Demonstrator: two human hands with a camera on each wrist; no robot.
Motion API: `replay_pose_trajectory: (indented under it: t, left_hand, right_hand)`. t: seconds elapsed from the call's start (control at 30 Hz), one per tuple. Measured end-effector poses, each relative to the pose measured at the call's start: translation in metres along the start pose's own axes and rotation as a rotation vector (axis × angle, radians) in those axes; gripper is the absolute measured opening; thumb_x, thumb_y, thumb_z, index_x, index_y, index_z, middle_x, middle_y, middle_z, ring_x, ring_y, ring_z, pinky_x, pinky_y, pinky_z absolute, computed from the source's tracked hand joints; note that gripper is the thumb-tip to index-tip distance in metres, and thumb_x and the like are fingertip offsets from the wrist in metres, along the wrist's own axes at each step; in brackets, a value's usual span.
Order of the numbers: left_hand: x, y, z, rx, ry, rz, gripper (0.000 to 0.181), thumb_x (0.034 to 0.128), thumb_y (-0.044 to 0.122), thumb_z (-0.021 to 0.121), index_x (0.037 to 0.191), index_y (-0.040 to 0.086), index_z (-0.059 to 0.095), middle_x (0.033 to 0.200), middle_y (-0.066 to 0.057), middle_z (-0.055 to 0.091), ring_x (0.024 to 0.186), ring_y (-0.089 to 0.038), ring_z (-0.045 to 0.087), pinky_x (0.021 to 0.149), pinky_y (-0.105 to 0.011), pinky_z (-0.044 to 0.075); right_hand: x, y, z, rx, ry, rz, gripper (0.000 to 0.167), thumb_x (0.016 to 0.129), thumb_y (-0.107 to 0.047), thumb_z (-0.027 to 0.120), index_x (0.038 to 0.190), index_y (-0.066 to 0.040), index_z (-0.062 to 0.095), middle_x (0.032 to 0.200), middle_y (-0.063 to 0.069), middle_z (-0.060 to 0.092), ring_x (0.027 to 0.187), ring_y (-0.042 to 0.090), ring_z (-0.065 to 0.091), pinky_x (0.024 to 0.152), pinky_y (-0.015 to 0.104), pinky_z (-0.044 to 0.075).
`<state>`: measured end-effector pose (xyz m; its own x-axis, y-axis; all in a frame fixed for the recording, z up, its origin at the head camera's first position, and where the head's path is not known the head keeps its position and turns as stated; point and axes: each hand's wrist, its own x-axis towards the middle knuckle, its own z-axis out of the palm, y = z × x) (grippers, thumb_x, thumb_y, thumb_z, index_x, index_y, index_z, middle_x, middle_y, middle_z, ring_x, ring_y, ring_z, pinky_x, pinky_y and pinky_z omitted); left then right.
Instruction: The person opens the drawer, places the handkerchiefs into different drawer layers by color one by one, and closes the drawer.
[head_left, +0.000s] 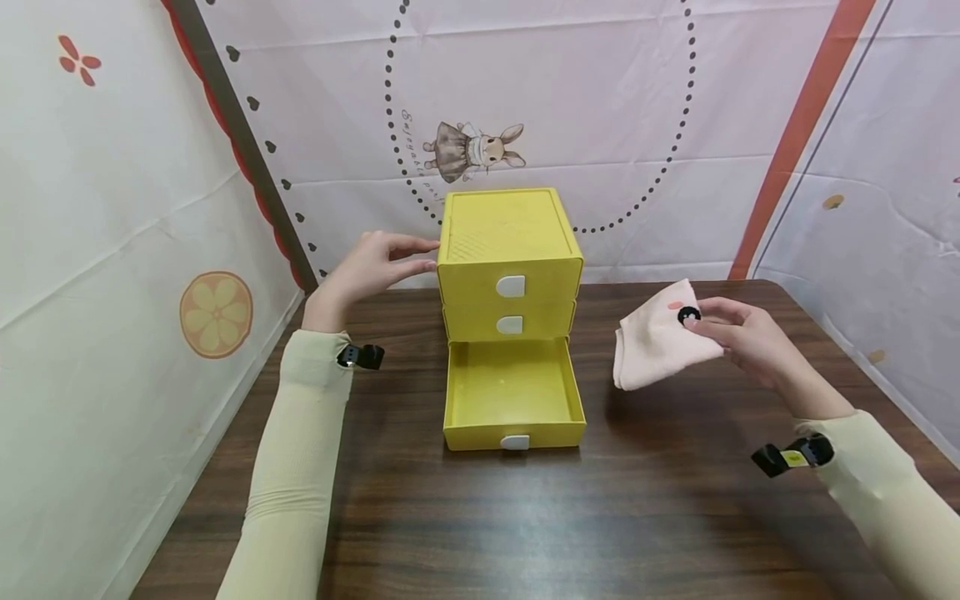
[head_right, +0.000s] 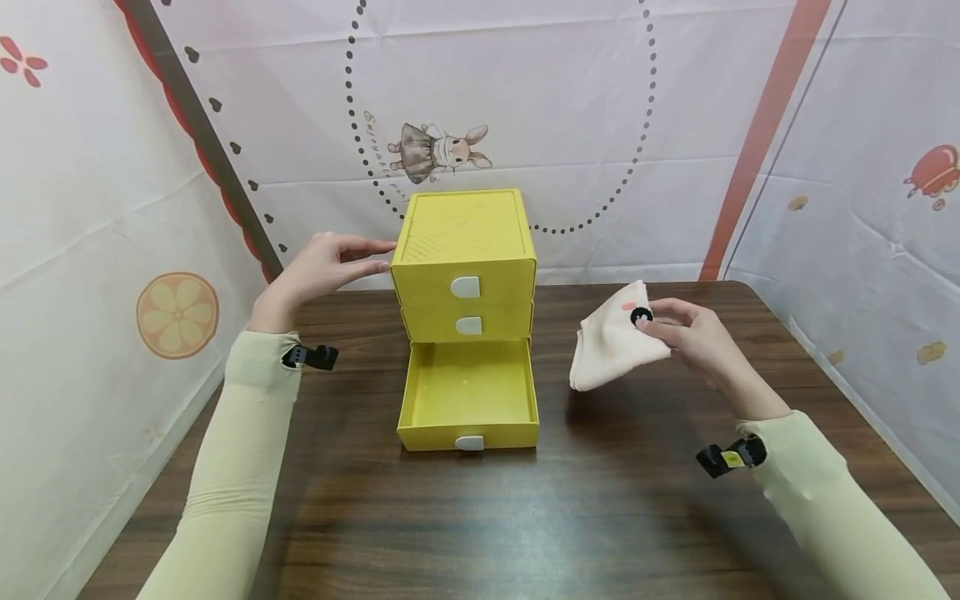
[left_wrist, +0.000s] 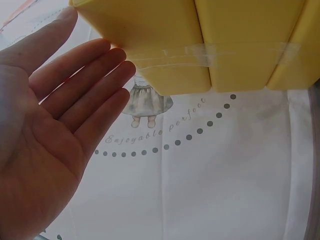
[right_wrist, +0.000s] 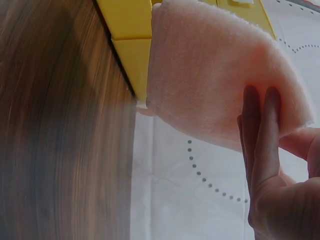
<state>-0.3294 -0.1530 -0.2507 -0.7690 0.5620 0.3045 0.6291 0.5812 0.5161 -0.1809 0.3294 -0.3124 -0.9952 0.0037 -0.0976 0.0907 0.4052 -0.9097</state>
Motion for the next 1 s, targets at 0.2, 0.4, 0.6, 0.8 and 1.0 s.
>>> replay_pose_trajectory:
  t: [0.2, 0.4, 0.6, 0.8, 1.0]
  left_hand:
    - [0.0, 0.0, 0.0, -0.005, -0.005, -0.006, 0.048, 0.0844, 0.051, 0.065, 0.122, 0.021, 0.066, 0.12, -0.002, 0.067, 0.105, -0.014, 0.065, 0.089, -0.039, 0.052]
    - [-0.001, 0.0, -0.001, -0.003, -0.005, -0.003, 0.049, 0.0843, 0.051, 0.065, 0.123, 0.021, 0.066, 0.119, -0.003, 0.067, 0.105, -0.015, 0.065, 0.088, -0.039, 0.052]
    - [0.0, -0.001, 0.0, -0.001, -0.007, -0.008, 0.051, 0.0839, 0.053, 0.064, 0.124, 0.022, 0.065, 0.121, -0.002, 0.066, 0.107, -0.015, 0.064, 0.089, -0.037, 0.052]
    - [0.0, -0.001, 0.0, -0.012, -0.006, -0.006, 0.049, 0.084, 0.052, 0.065, 0.123, 0.021, 0.066, 0.12, -0.002, 0.067, 0.105, -0.015, 0.065, 0.089, -0.037, 0.052]
    - [0.0, -0.002, -0.001, -0.003, -0.008, 0.001, 0.051, 0.0837, 0.054, 0.064, 0.123, 0.021, 0.065, 0.12, -0.001, 0.066, 0.106, -0.015, 0.064, 0.089, -0.036, 0.052]
  right_hand:
    - [-0.001, -0.007, 0.007, 0.035, -0.046, -0.005, 0.03, 0.093, -0.03, 0.06, 0.117, -0.016, 0.05, 0.089, -0.018, 0.063, 0.079, 0.0, 0.062, 0.069, 0.021, 0.053]
    - [-0.002, -0.015, 0.015, 0.047, -0.072, -0.029, 0.028, 0.094, -0.028, 0.061, 0.117, -0.016, 0.051, 0.089, -0.016, 0.064, 0.078, 0.002, 0.063, 0.069, 0.022, 0.054]
    - [-0.001, -0.022, 0.022, 0.079, -0.106, -0.047, 0.026, 0.095, -0.023, 0.059, 0.117, -0.012, 0.051, 0.089, -0.014, 0.065, 0.076, 0.002, 0.063, 0.067, 0.022, 0.054]
    - [0.001, -0.026, 0.028, 0.1, -0.149, -0.049, 0.032, 0.096, -0.02, 0.057, 0.123, -0.006, 0.046, 0.089, -0.014, 0.067, 0.078, 0.002, 0.063, 0.069, 0.022, 0.053]
    - [0.003, -0.028, 0.037, 0.131, -0.179, -0.062, 0.027, 0.096, -0.016, 0.057, 0.119, -0.007, 0.047, 0.088, -0.013, 0.068, 0.076, 0.004, 0.063, 0.068, 0.022, 0.054]
